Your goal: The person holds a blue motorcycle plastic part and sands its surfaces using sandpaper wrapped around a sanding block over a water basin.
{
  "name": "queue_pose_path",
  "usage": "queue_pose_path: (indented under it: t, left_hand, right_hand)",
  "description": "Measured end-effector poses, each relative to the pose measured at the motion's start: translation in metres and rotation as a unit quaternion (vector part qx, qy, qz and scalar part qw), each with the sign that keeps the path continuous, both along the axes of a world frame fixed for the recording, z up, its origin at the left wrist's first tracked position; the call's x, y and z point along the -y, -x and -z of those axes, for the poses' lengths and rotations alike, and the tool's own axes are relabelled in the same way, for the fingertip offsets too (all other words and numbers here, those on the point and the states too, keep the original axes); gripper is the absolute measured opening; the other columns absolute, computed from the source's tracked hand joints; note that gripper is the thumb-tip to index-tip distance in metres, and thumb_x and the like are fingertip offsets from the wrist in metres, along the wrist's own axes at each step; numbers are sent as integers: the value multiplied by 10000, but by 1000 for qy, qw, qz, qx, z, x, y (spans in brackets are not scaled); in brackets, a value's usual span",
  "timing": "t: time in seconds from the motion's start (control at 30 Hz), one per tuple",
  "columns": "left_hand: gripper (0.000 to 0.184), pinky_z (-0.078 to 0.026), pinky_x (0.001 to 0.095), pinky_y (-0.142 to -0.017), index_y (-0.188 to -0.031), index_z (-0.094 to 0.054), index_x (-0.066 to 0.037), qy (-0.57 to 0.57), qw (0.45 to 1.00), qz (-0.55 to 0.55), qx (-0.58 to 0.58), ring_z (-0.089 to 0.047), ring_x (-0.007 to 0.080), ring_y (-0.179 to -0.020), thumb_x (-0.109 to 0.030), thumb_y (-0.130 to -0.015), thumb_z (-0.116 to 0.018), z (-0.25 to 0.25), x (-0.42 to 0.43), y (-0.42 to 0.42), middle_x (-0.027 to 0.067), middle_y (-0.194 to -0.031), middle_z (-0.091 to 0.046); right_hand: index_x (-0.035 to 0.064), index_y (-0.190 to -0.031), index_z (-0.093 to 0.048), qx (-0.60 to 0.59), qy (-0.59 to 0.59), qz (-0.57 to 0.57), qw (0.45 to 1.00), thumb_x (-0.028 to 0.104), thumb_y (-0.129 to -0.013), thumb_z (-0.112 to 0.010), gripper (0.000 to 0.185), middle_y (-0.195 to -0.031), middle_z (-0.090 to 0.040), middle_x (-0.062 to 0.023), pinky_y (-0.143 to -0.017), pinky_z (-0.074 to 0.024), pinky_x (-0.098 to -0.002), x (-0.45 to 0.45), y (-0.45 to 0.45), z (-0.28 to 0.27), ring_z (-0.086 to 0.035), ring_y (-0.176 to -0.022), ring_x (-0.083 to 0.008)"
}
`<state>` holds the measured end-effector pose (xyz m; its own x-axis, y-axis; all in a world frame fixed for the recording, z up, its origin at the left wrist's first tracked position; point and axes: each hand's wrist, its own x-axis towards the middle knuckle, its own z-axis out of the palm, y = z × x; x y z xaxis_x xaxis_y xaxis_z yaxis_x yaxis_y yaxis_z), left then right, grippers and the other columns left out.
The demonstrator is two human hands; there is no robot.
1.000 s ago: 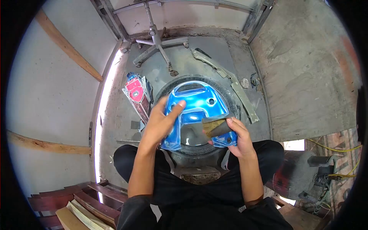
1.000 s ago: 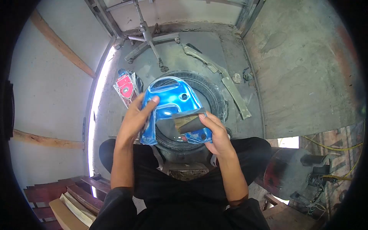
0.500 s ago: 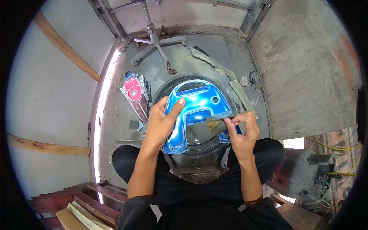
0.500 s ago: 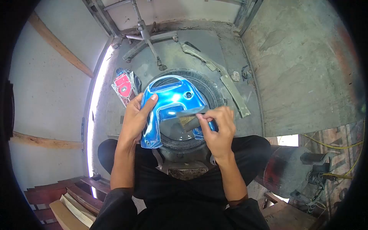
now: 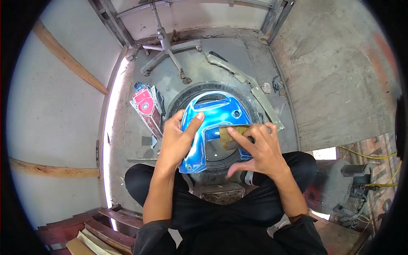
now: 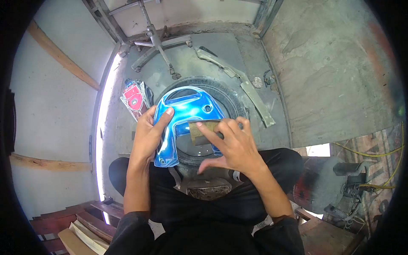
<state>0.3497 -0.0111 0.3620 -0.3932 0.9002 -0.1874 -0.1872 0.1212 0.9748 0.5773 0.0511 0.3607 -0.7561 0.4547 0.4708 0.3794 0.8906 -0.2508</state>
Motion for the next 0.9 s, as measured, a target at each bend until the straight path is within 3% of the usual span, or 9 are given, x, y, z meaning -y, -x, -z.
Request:
queue_pose_path:
  t: [0.13, 0.27, 0.33, 0.37, 0.5, 0.6, 0.73, 0.8, 0.9]
  left_hand:
    - [310, -508, 222, -660, -1068, -684, 39, 39, 997, 31, 55, -634, 61, -745, -257, -977, -690, 1, 0, 8, 60, -894, -714]
    - [320, -512, 224, -637, -1033, -712, 26, 100, 992, 40, 66, -638, 60, -723, -287, -970, -699, -10, 1, 13, 50, -863, -716]
    - [329, -515, 228, -628, -1009, -717, 25, 93, 992, 54, 63, -640, 60, -717, -301, -966, -703, -7, 1, 16, 50, -844, -716]
    - [334, -519, 221, -597, -1021, -712, 18, 89, 992, 68, 62, -652, 67, -681, -310, -959, -710, -4, 2, 16, 50, -839, -721]
    - [332, -533, 229, -604, -1027, -714, 16, 86, 990, 81, 80, -667, 82, -691, -307, -950, -722, -8, 2, 12, 62, -859, -727]
    - [349, -540, 240, -628, -1020, -715, 23, 87, 989, 75, 98, -677, 94, -724, -320, -953, -718, -4, 3, 8, 79, -862, -727]
    - [408, -558, 237, -611, -1015, -708, 22, 113, 982, 123, 87, -671, 91, -654, -382, -982, -665, 4, 3, 12, 72, -787, -715]
    - [432, -562, 244, -583, -999, -706, 24, 95, 975, 109, 171, -669, 90, -648, -404, -992, -645, 5, 2, 6, 70, -791, -710]
    - [443, -567, 244, -577, -1005, -703, 29, 100, 979, 97, 148, -671, 91, -643, -410, -993, -640, 0, 1, 3, 73, -805, -712]
  right_hand:
    - [176, -1364, -617, 46, -58, -11, 997, 391, -766, -798, 660, -898, -509, -9, -836, -382, -408, -10, 6, 0, -525, -866, -186]
    - [143, -1234, -684, -16, 42, -57, 997, 186, -726, -830, 531, -886, -543, -43, -787, -408, -376, -25, 11, -19, -555, -815, -233]
    - [125, -1181, -703, -51, 125, -75, 988, 62, -735, -786, 458, -922, -576, -45, -782, -422, -382, -32, 13, -25, -588, -870, -246]
    - [118, -1179, -714, -47, 153, -73, 984, -26, -734, -728, 468, -1087, -674, -59, -860, -458, -376, -36, 13, -28, -644, -1033, -248]
    - [136, -1267, -686, -35, 135, -69, 988, -34, -747, -703, 547, -1399, -616, -75, -1072, -413, -414, -38, 16, -16, -562, -1324, -208]
    - [146, -1320, -649, -20, 105, -33, 994, -21, -736, -715, 611, -1383, -628, -67, -1085, -397, -455, -28, 20, -17, -561, -1325, -220]
    - [154, -1374, -602, 33, 99, -120, 987, -24, -720, -706, 686, -1410, -605, -65, -1104, -375, -501, -26, 12, -17, -533, -1354, -226]
    - [146, -1365, -607, 24, 91, -102, 990, -27, -715, -702, 679, -1413, -603, -62, -1107, -373, -498, -28, 14, -13, -526, -1361, -227]
    - [128, -1330, -630, 5, 77, -100, 992, -38, -665, -713, 691, -1396, -609, -49, -1091, -384, -474, -27, 13, -10, -548, -1326, -239]
